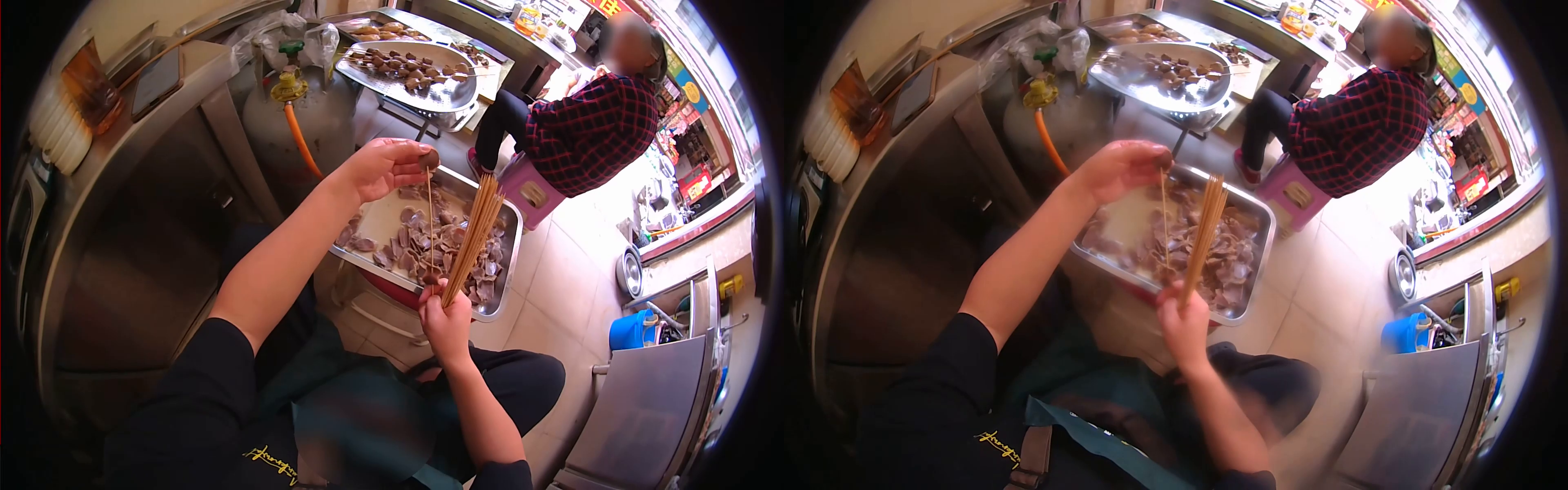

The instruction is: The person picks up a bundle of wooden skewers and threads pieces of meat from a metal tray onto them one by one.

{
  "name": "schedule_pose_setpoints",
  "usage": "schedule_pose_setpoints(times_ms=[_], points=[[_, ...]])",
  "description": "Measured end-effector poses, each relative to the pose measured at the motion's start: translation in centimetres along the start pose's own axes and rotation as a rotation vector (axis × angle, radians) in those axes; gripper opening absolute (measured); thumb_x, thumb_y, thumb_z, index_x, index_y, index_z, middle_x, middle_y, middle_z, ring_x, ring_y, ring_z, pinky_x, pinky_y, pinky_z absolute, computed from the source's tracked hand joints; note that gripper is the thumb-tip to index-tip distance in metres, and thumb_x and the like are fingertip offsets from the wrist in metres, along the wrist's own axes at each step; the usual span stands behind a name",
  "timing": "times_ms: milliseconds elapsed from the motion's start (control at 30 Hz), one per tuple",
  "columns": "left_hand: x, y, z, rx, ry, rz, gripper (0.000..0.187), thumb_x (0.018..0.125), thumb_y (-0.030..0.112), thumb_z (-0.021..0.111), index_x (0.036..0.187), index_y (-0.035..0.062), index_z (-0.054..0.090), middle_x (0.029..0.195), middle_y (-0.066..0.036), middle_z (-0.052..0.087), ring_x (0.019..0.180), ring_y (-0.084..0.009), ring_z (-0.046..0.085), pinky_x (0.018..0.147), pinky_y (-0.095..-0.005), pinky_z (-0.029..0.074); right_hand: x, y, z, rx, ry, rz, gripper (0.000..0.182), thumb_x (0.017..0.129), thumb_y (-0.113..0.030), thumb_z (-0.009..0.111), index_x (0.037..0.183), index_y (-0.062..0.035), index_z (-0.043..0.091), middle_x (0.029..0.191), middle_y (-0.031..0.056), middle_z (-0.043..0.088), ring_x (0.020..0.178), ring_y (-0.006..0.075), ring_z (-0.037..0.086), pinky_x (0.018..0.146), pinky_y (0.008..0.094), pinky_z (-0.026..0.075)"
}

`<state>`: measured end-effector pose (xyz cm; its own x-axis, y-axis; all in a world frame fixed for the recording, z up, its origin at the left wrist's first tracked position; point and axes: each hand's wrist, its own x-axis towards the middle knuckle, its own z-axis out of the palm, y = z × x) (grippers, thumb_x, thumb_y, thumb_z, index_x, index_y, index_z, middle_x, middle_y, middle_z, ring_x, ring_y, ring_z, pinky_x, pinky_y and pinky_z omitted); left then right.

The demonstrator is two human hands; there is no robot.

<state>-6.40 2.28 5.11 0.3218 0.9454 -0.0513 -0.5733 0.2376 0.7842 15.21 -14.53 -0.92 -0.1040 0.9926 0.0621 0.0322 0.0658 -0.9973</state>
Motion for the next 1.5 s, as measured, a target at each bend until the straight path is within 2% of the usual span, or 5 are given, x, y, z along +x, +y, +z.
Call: schedule_pose_setpoints(times_ms=[333,767,1133,1333,1500], points=[[-0.1,0.0,1.1,0.198,-0.013,0.131,0.015,0.09,0.014,0.067,0.101,0.0026,0.068,0.097,-0.009,0.07,0.09,-0.017,0.069,0.074,-0.0272,0.058,0.0,-1.0,0.1,0.128,-0.011,0.102,0.013,0.088,0.004,0.041,0.081,-0.0003,0.052,0.064,0.0027,0.051,0.045,0.0071,0.045,0.04,0.0222,0.033],[-0.1,0.3,1.4,0.228,-0.071,0.087,0.017,0.091,0.016,0.066,0.101,0.0019,0.066,0.098,-0.011,0.07,0.09,-0.0181,0.068,0.075,-0.0269,0.058,0.1,-1.3,-0.2,0.155,-0.044,0.19,0.013,0.089,-0.001,0.042,0.081,-0.0021,0.053,0.058,0.0009,0.048,0.042,0.0067,0.04,0.037,0.0216,0.03],[-0.4,0.1,1.8,0.05,0.026,0.025,0.016,0.09,0.02,0.069,0.095,0.0042,0.068,0.087,-0.005,0.069,0.072,-0.0131,0.068,0.072,-0.0293,0.06,0.3,-0.8,0.0,0.139,-0.024,0.137,0.012,0.089,0.002,0.043,0.085,-0.0017,0.054,0.06,0.0014,0.049,0.044,0.0067,0.043,0.038,0.0215,0.031],[-1.0,0.1,3.4,0.266,-0.03,0.185,0.022,0.09,0.022,0.069,0.098,0.0013,0.068,0.089,-0.006,0.071,0.074,-0.0113,0.067,0.07,-0.0267,0.059,0.2,-1.7,0.0,0.211,-0.046,0.212,0.012,0.089,0.0,0.042,0.086,-0.0023,0.054,0.059,0.0016,0.048,0.042,0.007,0.04,0.036,0.0216,0.03],[-0.6,-1.1,3.0,0.346,-0.078,0.14,0.023,0.089,0.022,0.07,0.098,0.0004,0.069,0.089,-0.005,0.07,0.074,-0.0105,0.067,0.07,-0.0259,0.058,0.9,-3.1,0.0,0.267,-0.016,0.275,0.011,0.089,-0.002,0.043,0.085,-0.0033,0.053,0.056,0.0018,0.046,0.039,0.0075,0.035,0.035,0.0218,0.027]])
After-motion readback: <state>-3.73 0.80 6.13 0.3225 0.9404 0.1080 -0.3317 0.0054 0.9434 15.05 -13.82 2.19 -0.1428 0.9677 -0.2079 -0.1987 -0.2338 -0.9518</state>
